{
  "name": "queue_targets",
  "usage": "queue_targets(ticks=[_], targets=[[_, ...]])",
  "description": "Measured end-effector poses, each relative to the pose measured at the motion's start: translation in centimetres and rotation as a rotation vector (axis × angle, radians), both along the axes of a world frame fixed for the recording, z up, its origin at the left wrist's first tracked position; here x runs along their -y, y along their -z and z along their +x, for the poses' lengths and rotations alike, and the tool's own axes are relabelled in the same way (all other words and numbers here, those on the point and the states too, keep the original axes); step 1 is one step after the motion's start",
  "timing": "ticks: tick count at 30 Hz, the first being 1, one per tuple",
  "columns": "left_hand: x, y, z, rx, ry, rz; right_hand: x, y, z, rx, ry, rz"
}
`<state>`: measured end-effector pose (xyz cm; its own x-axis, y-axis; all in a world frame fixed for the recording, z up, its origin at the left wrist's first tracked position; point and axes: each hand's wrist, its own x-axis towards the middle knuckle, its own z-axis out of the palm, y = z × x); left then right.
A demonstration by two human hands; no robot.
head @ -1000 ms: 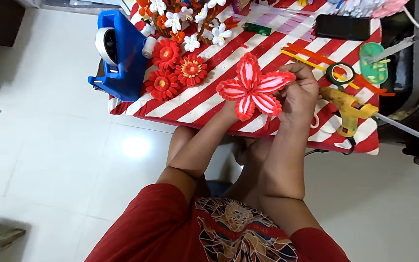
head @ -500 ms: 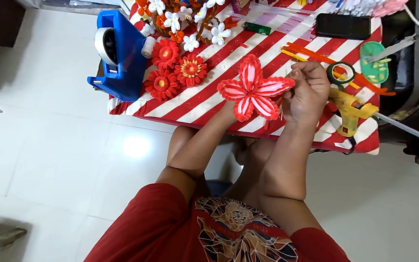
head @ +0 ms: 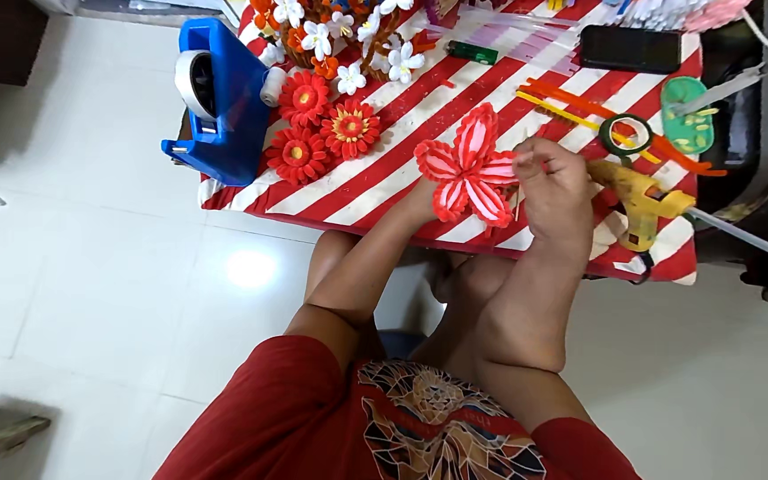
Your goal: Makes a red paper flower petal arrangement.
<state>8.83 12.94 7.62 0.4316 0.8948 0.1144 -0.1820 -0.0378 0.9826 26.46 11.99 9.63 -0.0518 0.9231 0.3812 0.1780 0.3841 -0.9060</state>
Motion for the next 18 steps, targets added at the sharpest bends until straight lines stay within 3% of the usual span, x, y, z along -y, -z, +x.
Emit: queue_targets(ticks=[4, 6, 8, 12, 18], targets=[[0.0, -0.1, 0.0, 0.033, 0.023, -0.106, -0.3, 0.1, -1.3, -0.091, 0.112, -0.163], [-1.3, 4.0, 0.6, 0.098, 0.041, 0.029, -0.5, 0.3, -1.5, -0.083, 0.127, -0.205], [-1.9, 6.4, 0.2, 0.014, 0.086, 0.133, -0.8, 0.4, -1.7, -0.081, 0.119, -0.236], [0.1, 1.5, -1.1, -0.154, 0.017, -0.107, -1.0, 0.5, -2.4, -0.127, 0.101, -0.291], [0.3, 0.4, -1.1, -0.172, 0.03, -0.056, -0.9, 0.2, -1.9, -0.128, 0.075, -0.344]])
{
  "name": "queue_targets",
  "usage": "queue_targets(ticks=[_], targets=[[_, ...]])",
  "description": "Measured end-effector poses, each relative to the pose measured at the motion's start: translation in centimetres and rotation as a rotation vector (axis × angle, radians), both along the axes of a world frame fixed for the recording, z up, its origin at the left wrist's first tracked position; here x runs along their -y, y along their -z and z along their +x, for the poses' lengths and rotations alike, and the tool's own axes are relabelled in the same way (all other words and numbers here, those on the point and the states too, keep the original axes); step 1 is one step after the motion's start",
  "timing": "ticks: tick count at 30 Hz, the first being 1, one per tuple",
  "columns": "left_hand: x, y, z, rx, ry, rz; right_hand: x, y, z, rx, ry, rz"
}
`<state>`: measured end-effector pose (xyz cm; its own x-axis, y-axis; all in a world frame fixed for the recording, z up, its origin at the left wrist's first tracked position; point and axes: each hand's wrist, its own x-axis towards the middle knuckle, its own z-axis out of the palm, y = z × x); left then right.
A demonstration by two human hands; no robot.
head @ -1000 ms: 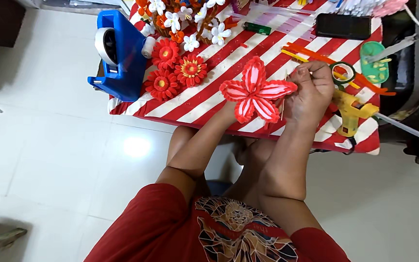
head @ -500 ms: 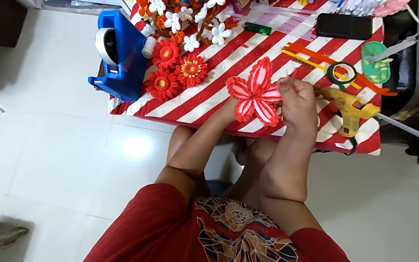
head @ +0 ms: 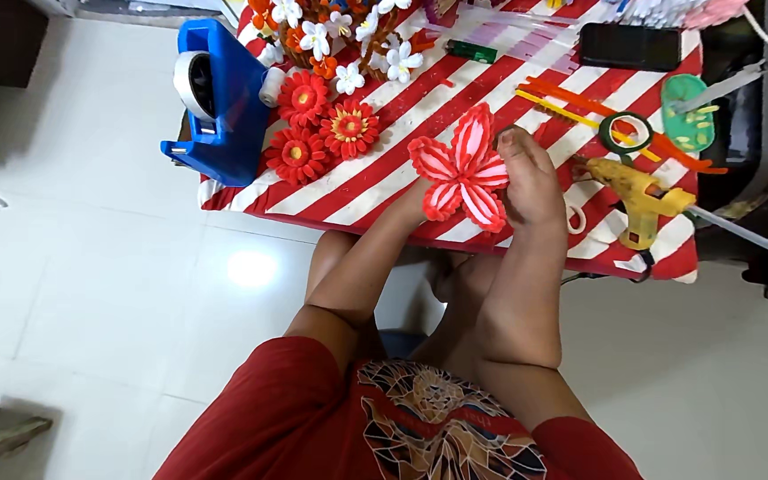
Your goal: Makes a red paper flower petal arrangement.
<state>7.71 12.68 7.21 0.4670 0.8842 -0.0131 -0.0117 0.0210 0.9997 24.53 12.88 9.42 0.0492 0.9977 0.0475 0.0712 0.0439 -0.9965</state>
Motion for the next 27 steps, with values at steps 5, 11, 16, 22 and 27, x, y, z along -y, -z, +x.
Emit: queue_targets(ticks=[5, 11, 16, 22, 27], targets=[[-1.5, -0.5, -0.1, 0.053, 0.141, 0.289, 0.5, 0.1, 3.4, 0.032, -0.16, 0.229], [-1.8, 0.4, 0.5, 0.186, 0.435, 0.279, 0.5, 0.8, 4.3, -0.064, -0.208, 0.314], [-2.1, 1.9, 0.9, 0.216, 0.5, 0.299, 0.4, 0.3, 3.7, 0.027, -0.163, 0.292], [-2.8, 5.6, 1.2, 0.231, 0.48, 0.381, 0.3, 0.0, 2.2, -0.034, -0.149, 0.215], [-2.5, 5.6, 0.9, 0.246, 0.416, 0.345, 0.2, -0.1, 1.3, -0.08, -0.189, 0.105]])
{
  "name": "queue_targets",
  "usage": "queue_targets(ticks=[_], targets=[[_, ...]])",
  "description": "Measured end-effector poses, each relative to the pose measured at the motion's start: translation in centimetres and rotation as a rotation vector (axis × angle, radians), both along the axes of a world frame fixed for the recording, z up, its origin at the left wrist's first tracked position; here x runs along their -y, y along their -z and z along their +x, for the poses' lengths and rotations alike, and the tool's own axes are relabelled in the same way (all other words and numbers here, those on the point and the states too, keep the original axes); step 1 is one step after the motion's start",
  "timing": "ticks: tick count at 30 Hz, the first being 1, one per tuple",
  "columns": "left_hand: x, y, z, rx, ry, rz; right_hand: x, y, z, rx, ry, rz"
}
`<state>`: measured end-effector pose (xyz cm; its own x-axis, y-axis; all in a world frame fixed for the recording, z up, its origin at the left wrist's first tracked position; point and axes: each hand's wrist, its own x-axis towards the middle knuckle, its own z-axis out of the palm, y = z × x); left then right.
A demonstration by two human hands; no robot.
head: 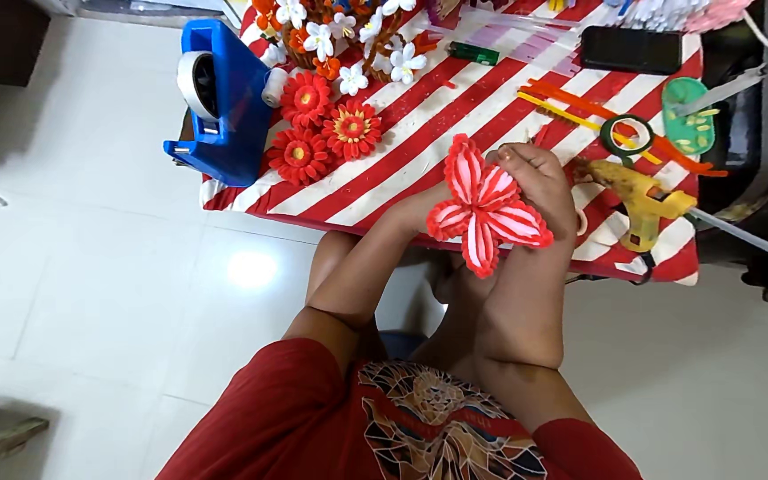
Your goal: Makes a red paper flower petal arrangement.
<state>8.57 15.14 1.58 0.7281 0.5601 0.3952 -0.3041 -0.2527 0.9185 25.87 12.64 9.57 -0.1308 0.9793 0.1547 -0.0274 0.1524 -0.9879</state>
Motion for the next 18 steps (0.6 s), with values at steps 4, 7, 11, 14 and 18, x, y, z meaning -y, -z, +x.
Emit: queue_targets(ticks=[4, 7, 11, 14, 18], targets=[[0.5, -1.0, -0.4, -0.007, -0.102, -0.028, -0.1, 0.5, -0.3, -0.12, 0.075, 0.029], [1.7, -5.8, -0.8, -0.206, -0.367, -0.103, -0.7, 1.4, 0.0, -0.153, 0.154, 0.08], [0.6, -4.8, 0.4, -0.134, -0.797, -0.047, -0.7, 1.2, 0.1, -0.096, 0.201, 0.013], [-0.8, -1.5, 1.2, 0.245, -0.791, -0.512, -0.3, 1.1, -0.1, -0.065, 0.067, 0.015], [-0.7, -0.1, 0.3, 0.186, -0.78, -0.298, 0.0, 1.0, -1.2, -0.102, -0.051, 0.022]])
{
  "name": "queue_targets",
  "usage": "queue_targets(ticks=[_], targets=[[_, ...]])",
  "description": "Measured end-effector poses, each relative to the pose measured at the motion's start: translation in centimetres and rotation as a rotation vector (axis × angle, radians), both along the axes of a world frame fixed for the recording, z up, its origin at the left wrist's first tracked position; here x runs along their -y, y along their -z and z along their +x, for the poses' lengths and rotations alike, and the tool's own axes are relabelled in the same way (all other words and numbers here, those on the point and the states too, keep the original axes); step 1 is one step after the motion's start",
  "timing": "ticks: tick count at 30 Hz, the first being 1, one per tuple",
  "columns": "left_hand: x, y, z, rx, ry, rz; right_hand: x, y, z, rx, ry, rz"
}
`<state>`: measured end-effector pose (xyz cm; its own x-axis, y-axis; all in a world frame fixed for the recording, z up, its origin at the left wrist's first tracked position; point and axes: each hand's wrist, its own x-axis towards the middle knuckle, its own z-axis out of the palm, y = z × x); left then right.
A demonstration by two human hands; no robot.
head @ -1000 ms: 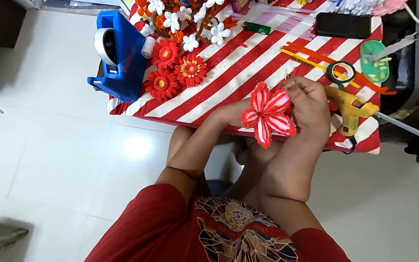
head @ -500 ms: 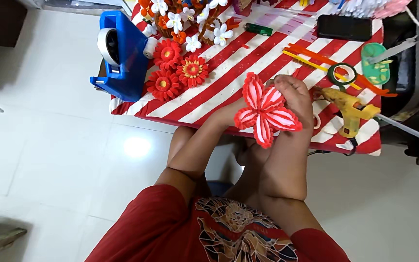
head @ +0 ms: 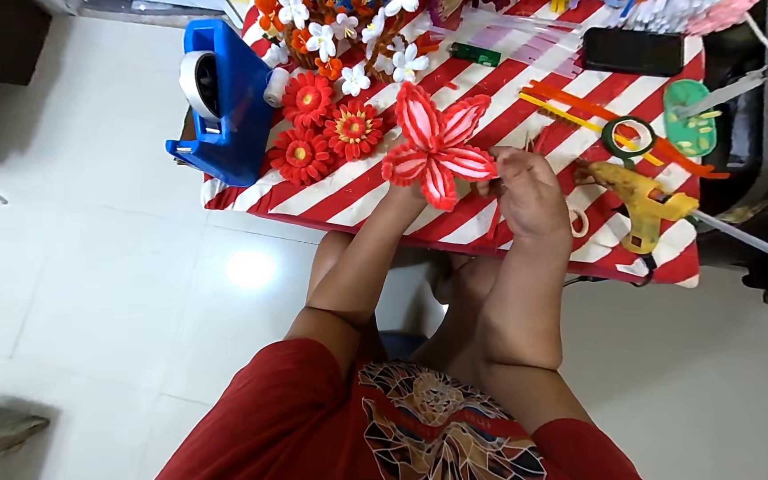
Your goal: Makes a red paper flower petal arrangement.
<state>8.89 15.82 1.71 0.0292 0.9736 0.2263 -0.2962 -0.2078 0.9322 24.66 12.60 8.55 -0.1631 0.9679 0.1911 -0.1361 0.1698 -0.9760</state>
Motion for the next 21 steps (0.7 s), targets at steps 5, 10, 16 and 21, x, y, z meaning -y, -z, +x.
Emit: queue_targets(ticks=[5, 10, 16, 21], targets=[[1.4, -4.0, -0.5, -0.553, -0.233, 0.176, -0.3, 0.2, -0.5, -0.003, -0.059, 0.077], [0.7, -3.3, 0.7, 0.085, -0.063, -0.041, -0.8, 1.0, -1.0, 0.115, -0.018, 0.174], [0.7, -3.8, 0.3, -0.127, -0.175, 0.059, -1.2, 1.6, -1.2, 0.079, -0.028, 0.18], [1.0, -4.3, -0.8, -0.542, -0.318, 0.205, -0.6, 0.5, -1.4, 0.096, 0.051, 0.056]])
